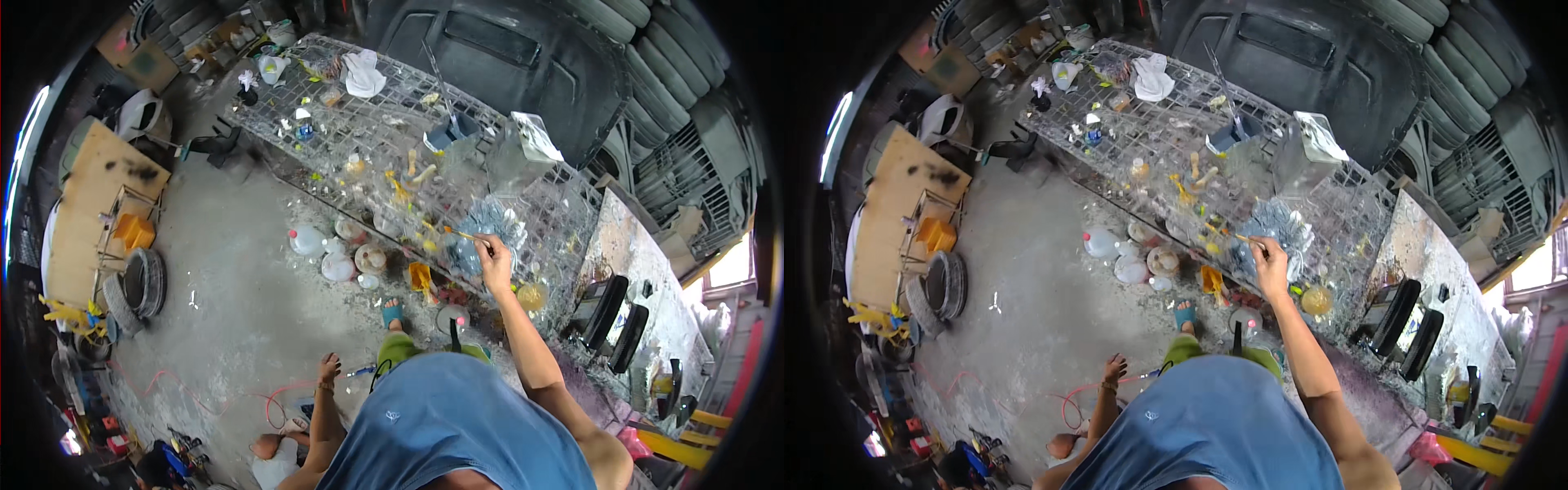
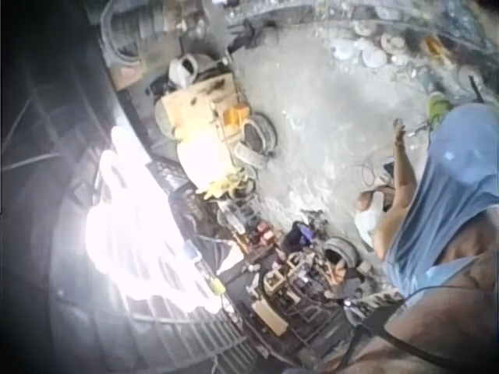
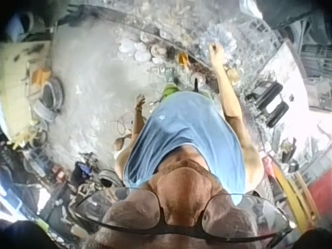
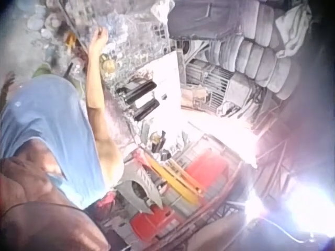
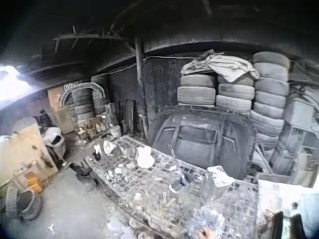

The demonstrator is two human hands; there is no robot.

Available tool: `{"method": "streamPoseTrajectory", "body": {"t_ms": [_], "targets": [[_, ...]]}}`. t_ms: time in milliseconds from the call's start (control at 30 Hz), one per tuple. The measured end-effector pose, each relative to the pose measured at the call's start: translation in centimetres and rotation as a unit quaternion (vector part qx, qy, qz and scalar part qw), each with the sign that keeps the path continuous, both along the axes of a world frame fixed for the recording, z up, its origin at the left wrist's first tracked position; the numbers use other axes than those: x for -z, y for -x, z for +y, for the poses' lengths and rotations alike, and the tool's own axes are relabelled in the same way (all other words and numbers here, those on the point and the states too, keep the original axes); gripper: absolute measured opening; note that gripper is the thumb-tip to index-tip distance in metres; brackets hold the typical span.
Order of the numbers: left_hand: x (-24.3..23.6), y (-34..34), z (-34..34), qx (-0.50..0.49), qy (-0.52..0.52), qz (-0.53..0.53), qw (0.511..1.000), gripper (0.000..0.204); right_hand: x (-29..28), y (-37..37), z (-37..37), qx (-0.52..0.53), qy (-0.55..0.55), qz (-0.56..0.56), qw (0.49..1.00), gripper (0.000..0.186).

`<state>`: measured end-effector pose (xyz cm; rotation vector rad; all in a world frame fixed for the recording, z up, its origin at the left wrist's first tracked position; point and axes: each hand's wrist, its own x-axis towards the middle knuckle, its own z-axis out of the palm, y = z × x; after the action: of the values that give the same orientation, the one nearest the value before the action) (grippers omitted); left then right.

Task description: The person is painting carbon fiber car parts and then cleaning a spray gun components.

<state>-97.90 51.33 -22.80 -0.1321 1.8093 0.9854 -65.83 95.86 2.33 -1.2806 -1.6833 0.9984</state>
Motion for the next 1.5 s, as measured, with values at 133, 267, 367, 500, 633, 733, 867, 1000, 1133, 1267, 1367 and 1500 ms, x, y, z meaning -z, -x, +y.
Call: {"method": "streamPoseTrajectory", "body": {"t_ms": [133,267,367,500,633,733,867,1000,1133,1267,1367,1500], "targets": [[-2.6,5.4,3.5,0.066,0.058,-0.004,0.996,0.043,-0.4,5.3,4.4,0.038,0.004,0.023,0.999,0.016],[-3.5,8.7,5.5,0.081,0.059,-0.003,0.995,0.046,1.1,9.3,8.6,0.033,-0.021,-0.013,0.999,0.016],[-3.5,9.7,4.9,0.071,0.054,-0.011,0.996,0.045,3.1,11.9,11.4,0.001,-0.050,-0.048,0.998,0.017],[-3.4,9.8,2.6,0.084,0.092,-0.021,0.992,0.043,5.5,14.7,14.2,-0.071,-0.061,-0.168,0.981,0.019],[-3.6,9.8,0.0,0.067,0.129,-0.036,0.989,0.043,7.3,17.1,16.1,-0.131,-0.053,-0.301,0.943,0.020],[-4.2,10.3,-1.3,0.070,0.160,-0.038,0.984,0.044,7.9,18.5,16.9,-0.169,0.018,-0.354,0.920,0.025],[-4.2,11.3,-0.8,0.107,0.177,-0.064,0.976,0.054,7.8,18.2,16.0,-0.117,-0.008,-0.307,0.944,0.020],[-3.1,12.3,1.3,0.123,0.163,-0.071,0.976,0.058,5.6,12.9,12.6,0.024,0.050,-0.122,0.991,0.018],[-1.6,12.8,5.0,0.122,0.098,-0.040,0.987,0.045,3.7,1.9,8.9,0.179,0.109,-0.088,0.974,0.018],[-1.4,12.8,8.8,0.163,0.084,-0.039,0.982,0.046,5.6,-6.6,7.2,0.136,-0.029,-0.368,0.919,0.016],[-2.2,12.2,10.6,0.183,0.069,-0.035,0.980,0.050,8.5,-8.9,6.2,0.066,-0.027,-0.437,0.897,0.014],[-3.2,11.0,11.0,0.189,0.066,-0.018,0.980,0.042,10.2,-10.1,5.6,0.073,-0.020,-0.377,0.923,0.011]]}}
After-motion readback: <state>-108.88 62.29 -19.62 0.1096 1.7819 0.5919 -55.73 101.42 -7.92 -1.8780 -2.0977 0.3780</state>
